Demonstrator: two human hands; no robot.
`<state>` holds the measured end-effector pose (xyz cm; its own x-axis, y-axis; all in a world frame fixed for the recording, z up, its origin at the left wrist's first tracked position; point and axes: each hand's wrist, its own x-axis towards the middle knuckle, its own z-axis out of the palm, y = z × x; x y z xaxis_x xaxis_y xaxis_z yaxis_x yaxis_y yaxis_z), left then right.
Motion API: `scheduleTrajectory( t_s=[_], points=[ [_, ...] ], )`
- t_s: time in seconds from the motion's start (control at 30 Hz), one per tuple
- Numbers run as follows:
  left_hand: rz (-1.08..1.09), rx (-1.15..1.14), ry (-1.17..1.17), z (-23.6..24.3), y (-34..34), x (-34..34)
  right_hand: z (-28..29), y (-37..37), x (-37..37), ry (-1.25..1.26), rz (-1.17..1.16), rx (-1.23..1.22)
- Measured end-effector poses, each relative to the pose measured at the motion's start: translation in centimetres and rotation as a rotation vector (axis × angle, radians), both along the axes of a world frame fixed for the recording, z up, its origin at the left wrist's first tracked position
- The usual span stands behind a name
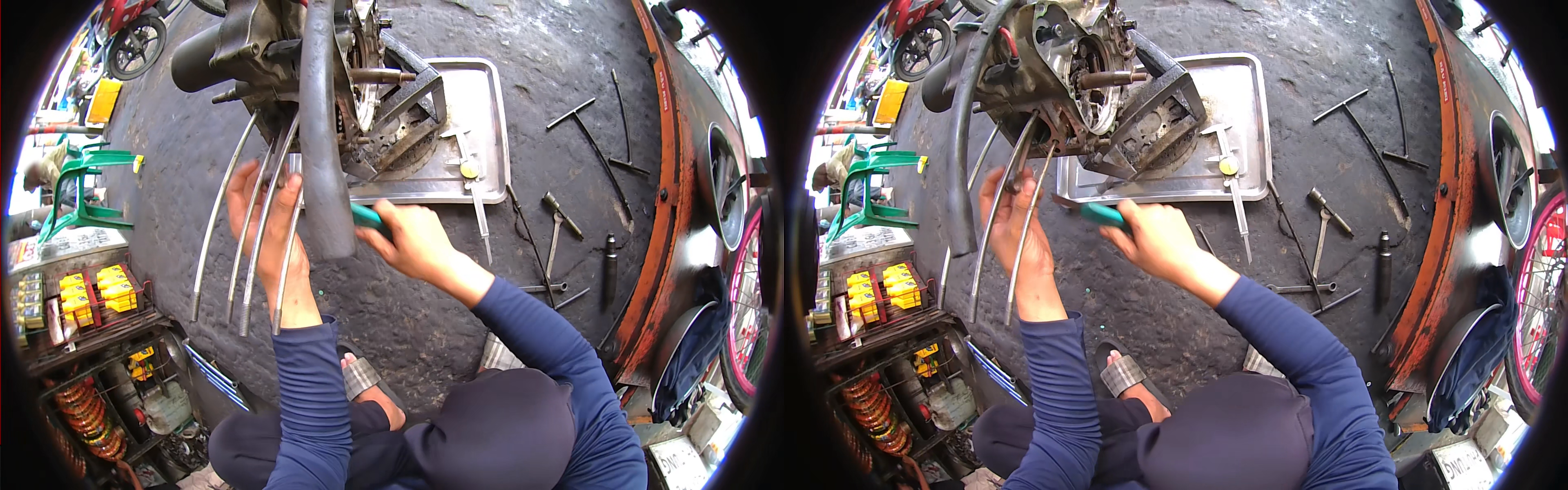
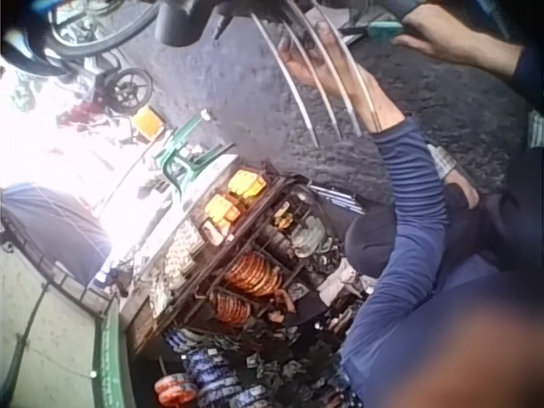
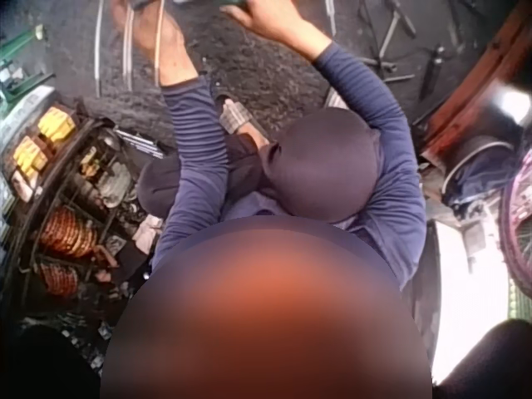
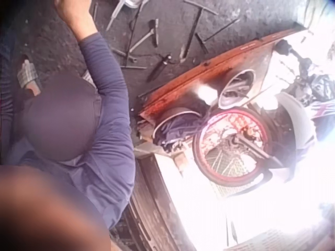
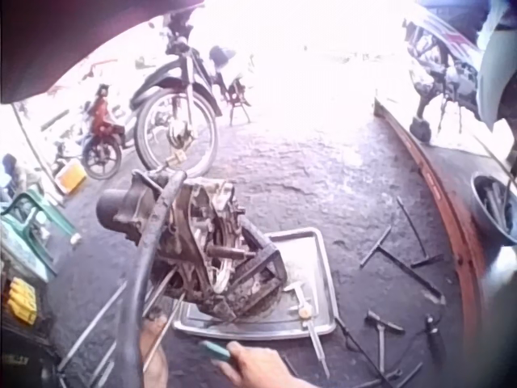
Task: Cleaning and measuring components of a disassembled motorcycle engine block.
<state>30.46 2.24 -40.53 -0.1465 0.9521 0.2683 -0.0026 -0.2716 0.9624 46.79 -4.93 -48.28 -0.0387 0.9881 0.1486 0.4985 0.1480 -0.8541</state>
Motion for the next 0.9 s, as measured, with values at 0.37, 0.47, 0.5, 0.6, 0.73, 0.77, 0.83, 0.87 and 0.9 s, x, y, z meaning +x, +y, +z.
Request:
scheduleTrajectory(
  t_s=[0.37,0.47,0.5,0.6,0.73,0.77,0.83,0.87,0.9],
  points=[
    [0.009,0.152,0.458,-4.1,-0.6,0.9,-2.2,-8.8,4.1,-0.097,0.106,-0.349],
    [0.012,0.368,0.576,-2.5,0.4,1.9,-2.2,-9.4,5.2,-0.117,0.115,-0.388],
    [-0.002,0.373,0.688,-1.7,0.6,2.1,-2.2,-9.5,5.5,-0.118,0.111,-0.393],
    [-0.01,0.39,0.806,-0.9,2.3,1.5,-1.9,-9.4,5.7,-0.086,0.095,-0.355],
    [0.068,0.418,0.734,-1.4,2.5,1.4,-1.7,-9.1,5.7,-0.084,0.102,-0.405],
    [0.106,0.417,0.668,-1.8,2.4,1.1,-1.9,-9.2,5.6,-0.083,0.105,-0.396],
    [0.137,0.393,0.594,-2.7,1.4,-0.1,-2.1,-9.5,5.7,-0.084,0.109,-0.388],
    [0.057,0.295,0.682,-3.1,0.6,-0.9,-2.2,-9.9,6.6,-0.114,0.138,-0.417],
    [-0.026,0.196,0.767,-3.7,-0.2,-1.4,-2.3,-10.4,7.4,-0.144,0.165,-0.447]
  ],
)
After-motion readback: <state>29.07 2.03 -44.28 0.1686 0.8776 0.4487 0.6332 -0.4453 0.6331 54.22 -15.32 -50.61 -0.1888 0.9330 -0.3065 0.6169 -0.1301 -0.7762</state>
